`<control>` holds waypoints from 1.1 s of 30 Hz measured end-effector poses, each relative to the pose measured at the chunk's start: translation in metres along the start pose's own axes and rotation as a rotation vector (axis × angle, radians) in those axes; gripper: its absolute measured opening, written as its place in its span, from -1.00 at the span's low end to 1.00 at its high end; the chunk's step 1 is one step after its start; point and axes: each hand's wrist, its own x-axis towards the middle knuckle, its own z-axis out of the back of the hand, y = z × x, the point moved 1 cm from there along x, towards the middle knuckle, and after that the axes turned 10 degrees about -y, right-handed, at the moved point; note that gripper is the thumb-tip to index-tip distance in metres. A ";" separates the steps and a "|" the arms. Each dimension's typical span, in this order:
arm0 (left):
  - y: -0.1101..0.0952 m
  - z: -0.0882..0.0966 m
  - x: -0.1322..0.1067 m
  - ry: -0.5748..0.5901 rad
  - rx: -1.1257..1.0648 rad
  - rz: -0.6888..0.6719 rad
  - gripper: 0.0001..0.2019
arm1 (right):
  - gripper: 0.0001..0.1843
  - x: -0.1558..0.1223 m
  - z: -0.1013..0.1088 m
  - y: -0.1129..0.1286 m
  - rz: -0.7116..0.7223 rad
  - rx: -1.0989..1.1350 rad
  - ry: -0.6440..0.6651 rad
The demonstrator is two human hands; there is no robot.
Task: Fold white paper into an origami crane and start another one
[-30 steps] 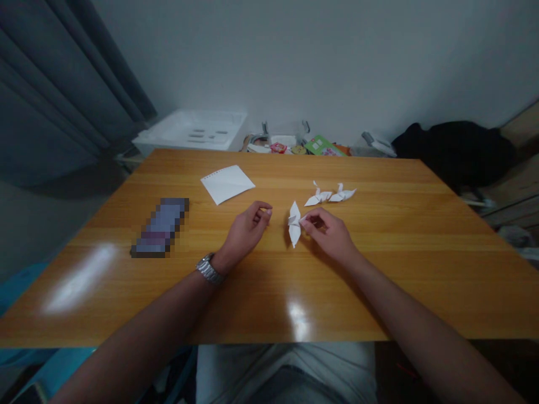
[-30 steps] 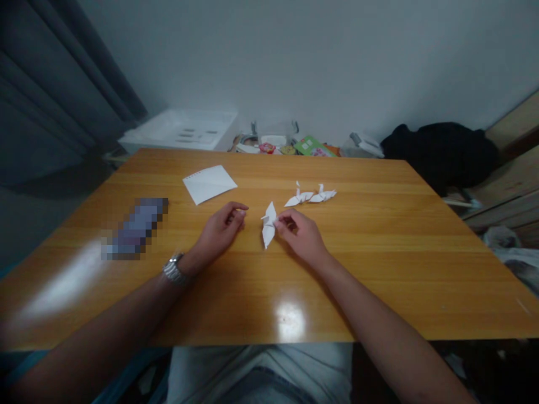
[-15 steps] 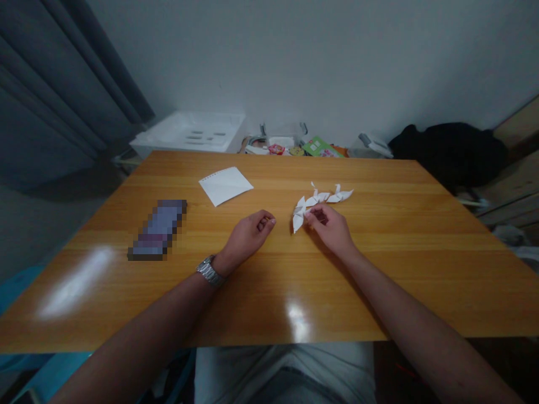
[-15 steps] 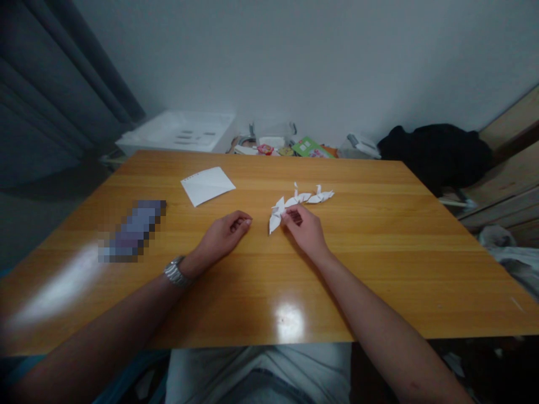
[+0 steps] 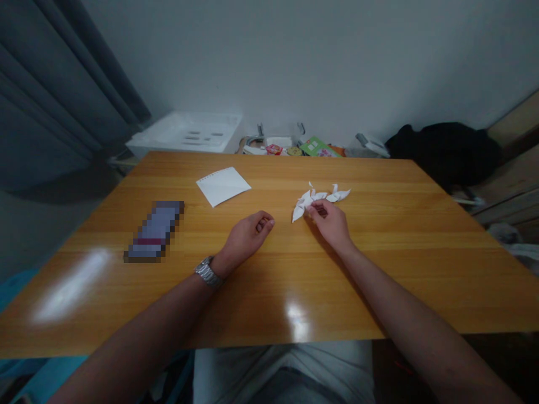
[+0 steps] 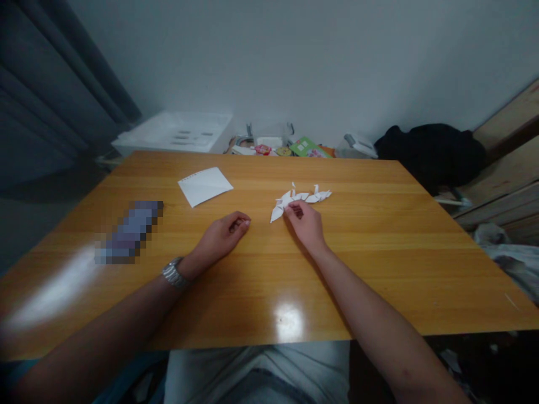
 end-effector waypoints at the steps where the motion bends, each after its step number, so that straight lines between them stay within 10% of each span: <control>1: 0.000 0.000 0.000 0.000 -0.001 0.000 -0.70 | -0.71 0.001 0.000 -0.001 -0.002 -0.002 -0.007; 23: 0.000 0.000 -0.001 0.025 0.030 -0.034 -0.74 | -0.73 0.000 0.012 0.007 0.014 -0.060 -0.073; 33: 0.004 -0.005 -0.002 0.052 0.117 -0.130 -0.79 | -0.77 -0.029 0.000 0.035 0.272 -0.070 0.399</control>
